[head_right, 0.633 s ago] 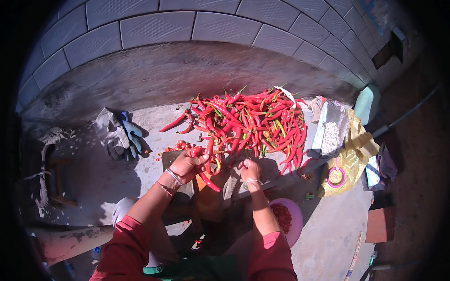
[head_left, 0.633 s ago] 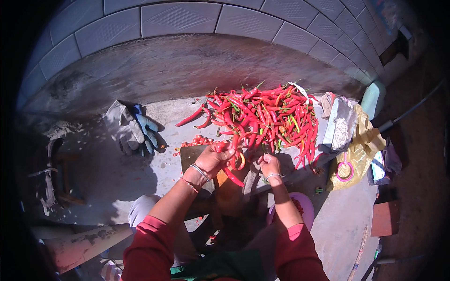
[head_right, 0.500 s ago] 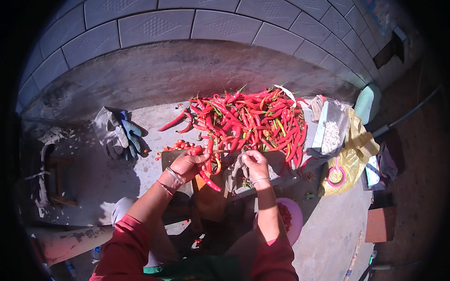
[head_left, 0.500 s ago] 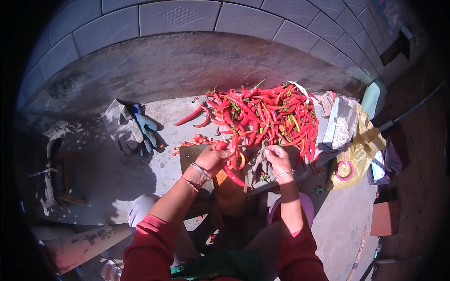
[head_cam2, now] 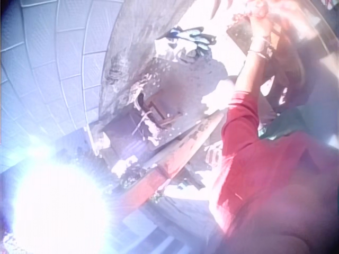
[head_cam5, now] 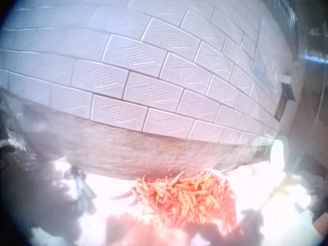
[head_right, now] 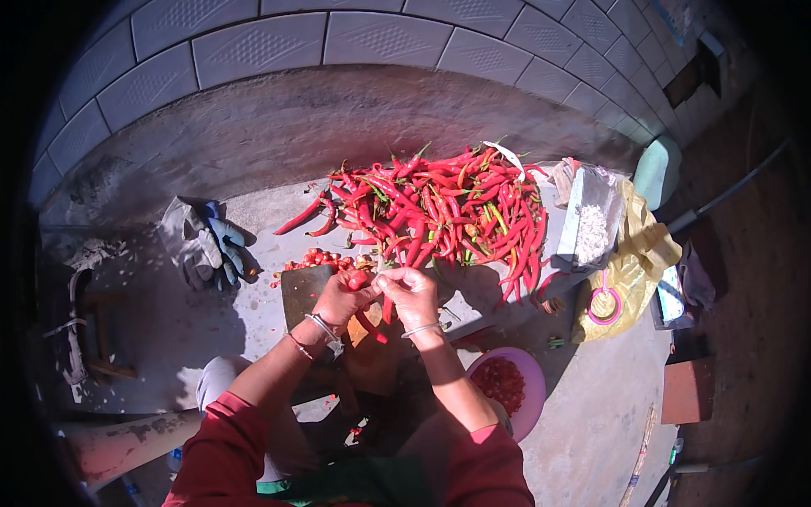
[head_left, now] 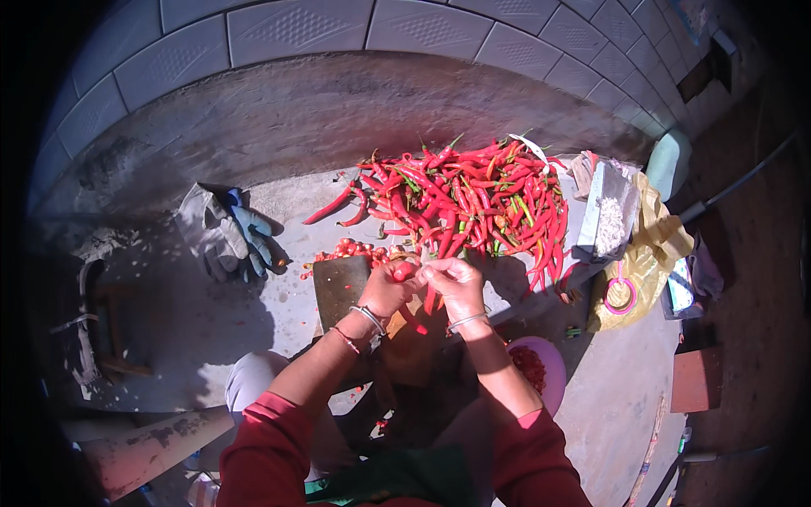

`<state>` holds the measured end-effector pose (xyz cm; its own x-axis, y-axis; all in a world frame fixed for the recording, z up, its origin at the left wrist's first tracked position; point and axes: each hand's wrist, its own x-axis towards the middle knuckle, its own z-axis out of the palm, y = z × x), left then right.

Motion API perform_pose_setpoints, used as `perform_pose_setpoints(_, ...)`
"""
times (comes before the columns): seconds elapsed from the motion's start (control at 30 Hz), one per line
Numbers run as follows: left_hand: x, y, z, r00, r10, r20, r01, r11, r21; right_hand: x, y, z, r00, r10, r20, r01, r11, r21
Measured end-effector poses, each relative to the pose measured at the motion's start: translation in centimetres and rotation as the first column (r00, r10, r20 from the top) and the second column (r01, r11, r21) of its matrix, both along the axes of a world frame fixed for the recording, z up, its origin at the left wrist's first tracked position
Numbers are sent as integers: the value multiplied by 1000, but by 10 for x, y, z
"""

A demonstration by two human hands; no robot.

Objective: The person picks up chili peppers from a pile, removes their stems by hand, and then chops them into small pieces on a wooden board using a cleaver.

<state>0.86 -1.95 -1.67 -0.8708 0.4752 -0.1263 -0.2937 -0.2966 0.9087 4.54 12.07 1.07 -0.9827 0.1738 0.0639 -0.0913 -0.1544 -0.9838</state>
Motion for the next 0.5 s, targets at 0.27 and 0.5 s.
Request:
perform_pose_setpoints(0.27,-14,-12,15,996,21,81,-22,1000,17,5,-7,0,987,129,100,-150,960,237)
perform_pose_setpoints(0.5,-15,-19,24,971,-121,205,90,984,155,3,-4,6,987,129,96,-145,974,175)
